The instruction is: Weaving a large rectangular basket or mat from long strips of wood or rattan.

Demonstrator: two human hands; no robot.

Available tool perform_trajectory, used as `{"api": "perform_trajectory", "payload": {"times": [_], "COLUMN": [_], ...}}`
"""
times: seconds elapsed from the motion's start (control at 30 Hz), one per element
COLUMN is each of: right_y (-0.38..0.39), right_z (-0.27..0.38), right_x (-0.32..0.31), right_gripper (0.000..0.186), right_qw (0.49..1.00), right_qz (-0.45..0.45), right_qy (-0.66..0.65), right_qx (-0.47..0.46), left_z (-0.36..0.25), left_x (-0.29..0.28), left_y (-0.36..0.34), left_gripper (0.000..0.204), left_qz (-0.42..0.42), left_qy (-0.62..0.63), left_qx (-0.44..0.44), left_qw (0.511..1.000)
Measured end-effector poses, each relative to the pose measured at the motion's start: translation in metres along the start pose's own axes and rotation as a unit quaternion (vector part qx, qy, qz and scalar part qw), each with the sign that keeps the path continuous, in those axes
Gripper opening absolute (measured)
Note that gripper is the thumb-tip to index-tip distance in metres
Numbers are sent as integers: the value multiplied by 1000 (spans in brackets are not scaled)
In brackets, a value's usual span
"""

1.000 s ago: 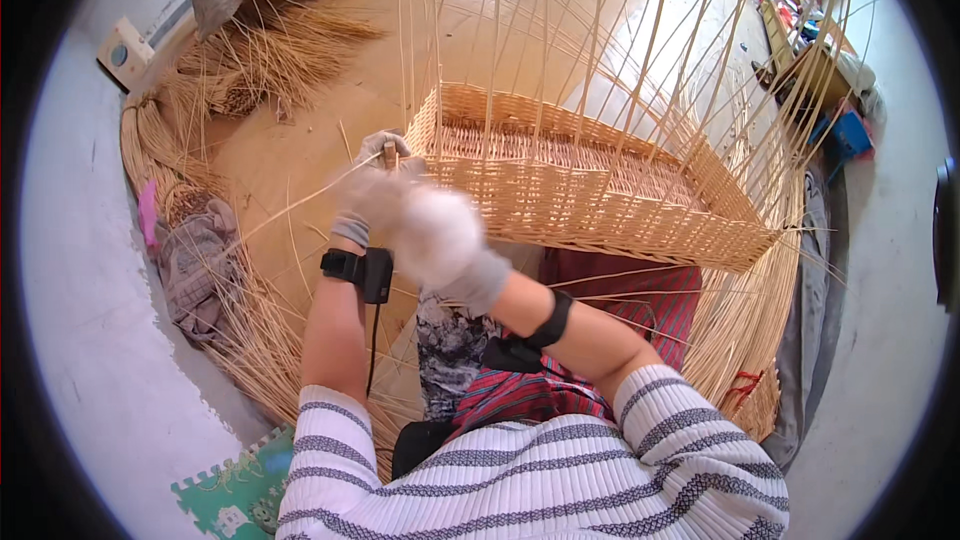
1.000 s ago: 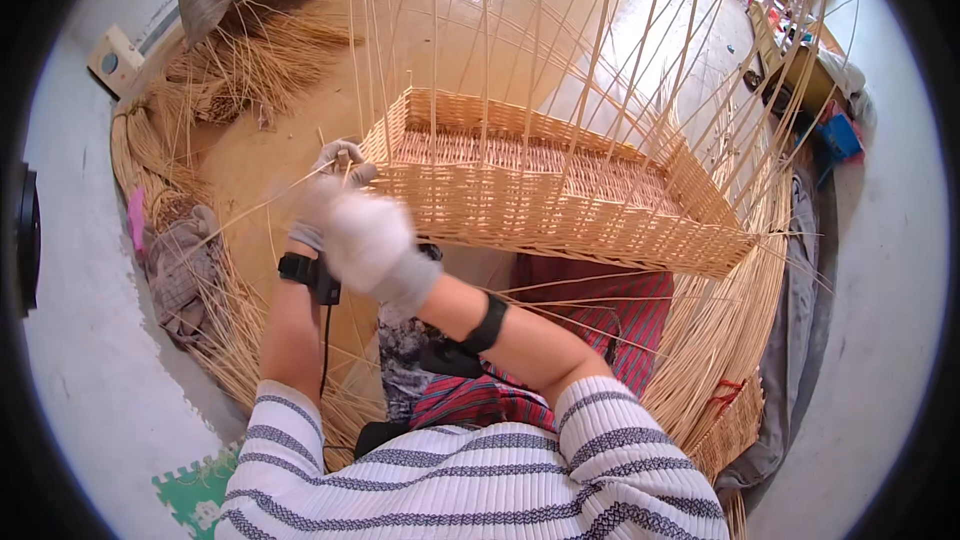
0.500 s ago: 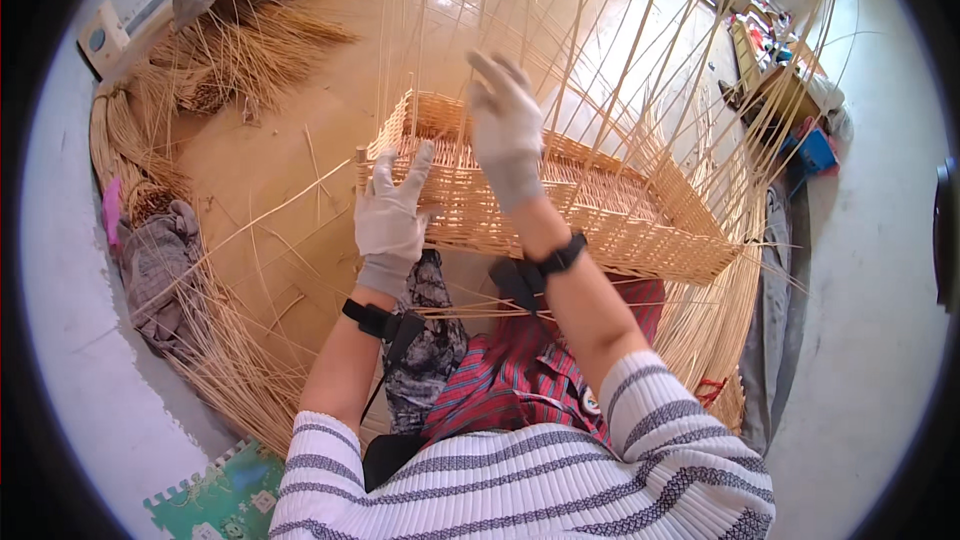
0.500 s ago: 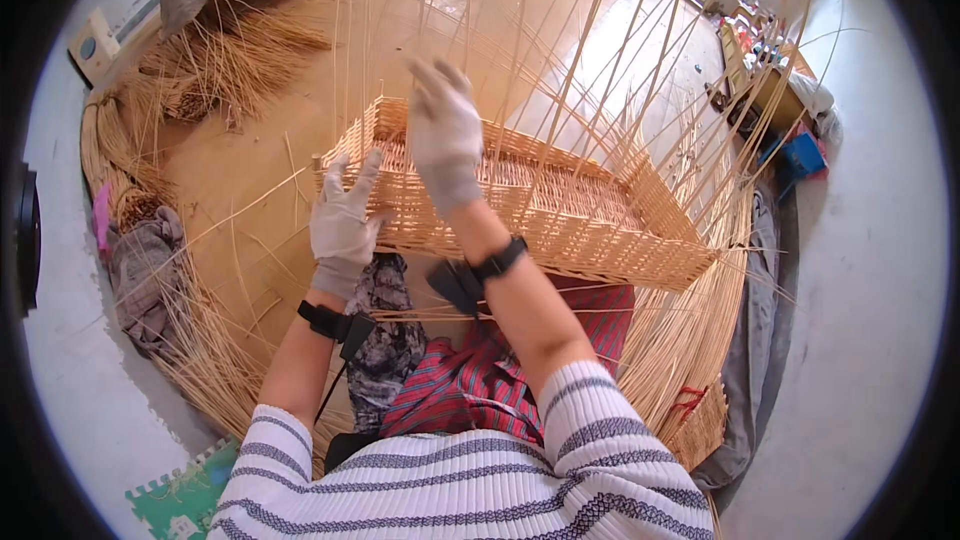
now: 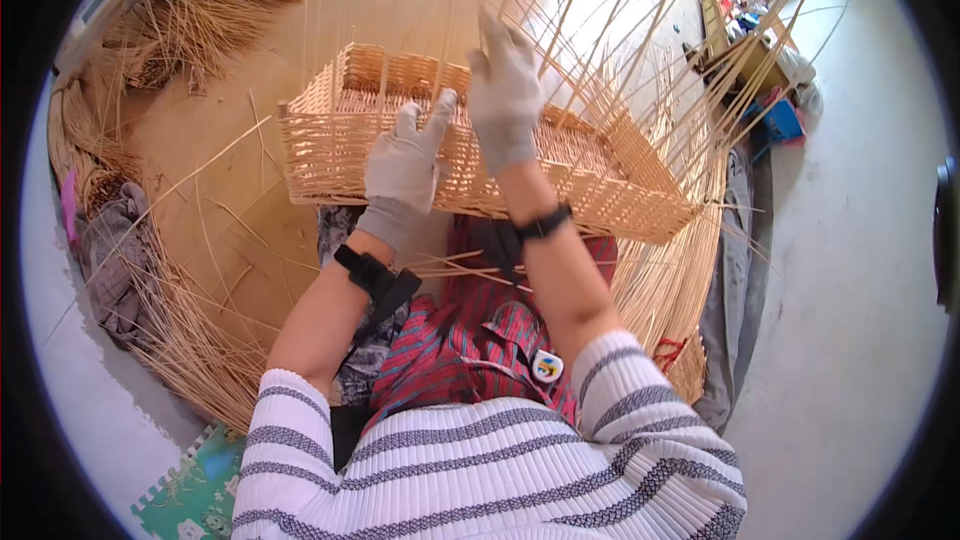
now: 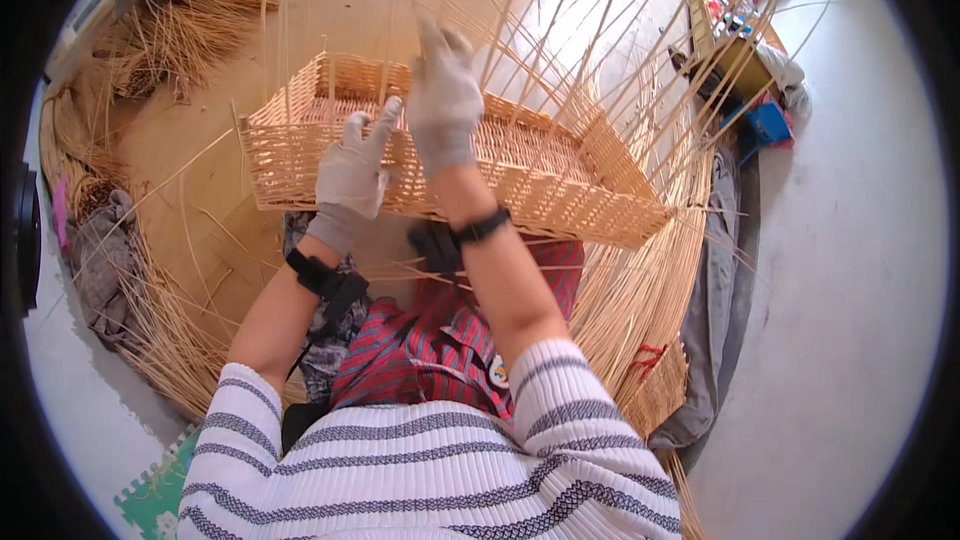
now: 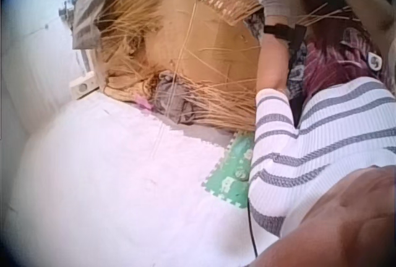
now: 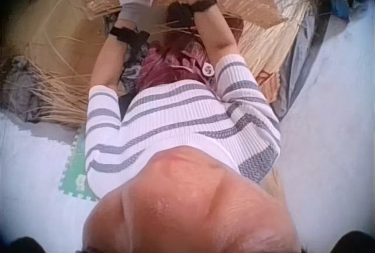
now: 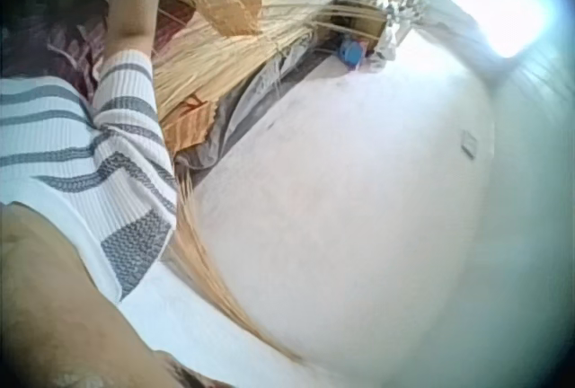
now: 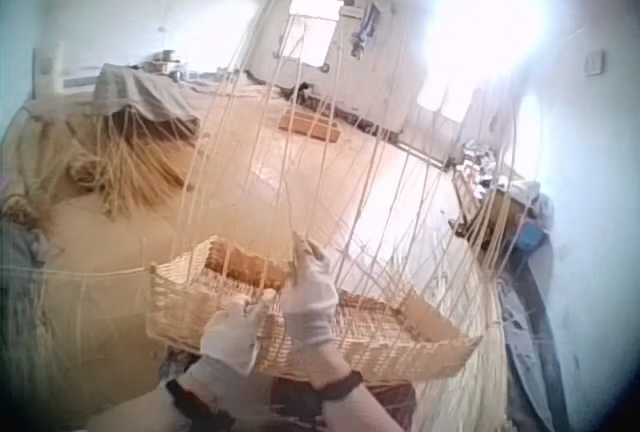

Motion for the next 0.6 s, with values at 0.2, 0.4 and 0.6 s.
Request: {"api": "perform_trajectory", "payload": {"times": [0.2,0.4,0.6], "right_y": [66,68,7], "right_z": [-70,-43,-53], "right_x": [-50,-64,74], "right_gripper": [36,31,41], "right_qw": [939,933,860], "right_qz": [-10,88,472], "right_qy": [-230,-253,30], "right_qx": [255,240,189], "left_z": [17,30,85], "left_x": [12,-3,26], "left_y": [0,-35,-83], "left_gripper": [82,60,47], "left_qz": [-112,-30,173], "left_qy": [-72,195,388], "left_qx": [66,-22,-201], "left_qw": [989,980,883]}}
Point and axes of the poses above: each hand's wrist, its own y-axis away from the middle knuckle, its own x-axis out of the palm, z = x × y, the point moved 9 cm from there along -y, towards the middle knuckle, and after that the axes turned 1 degree about -y, right-handed, at the moved point
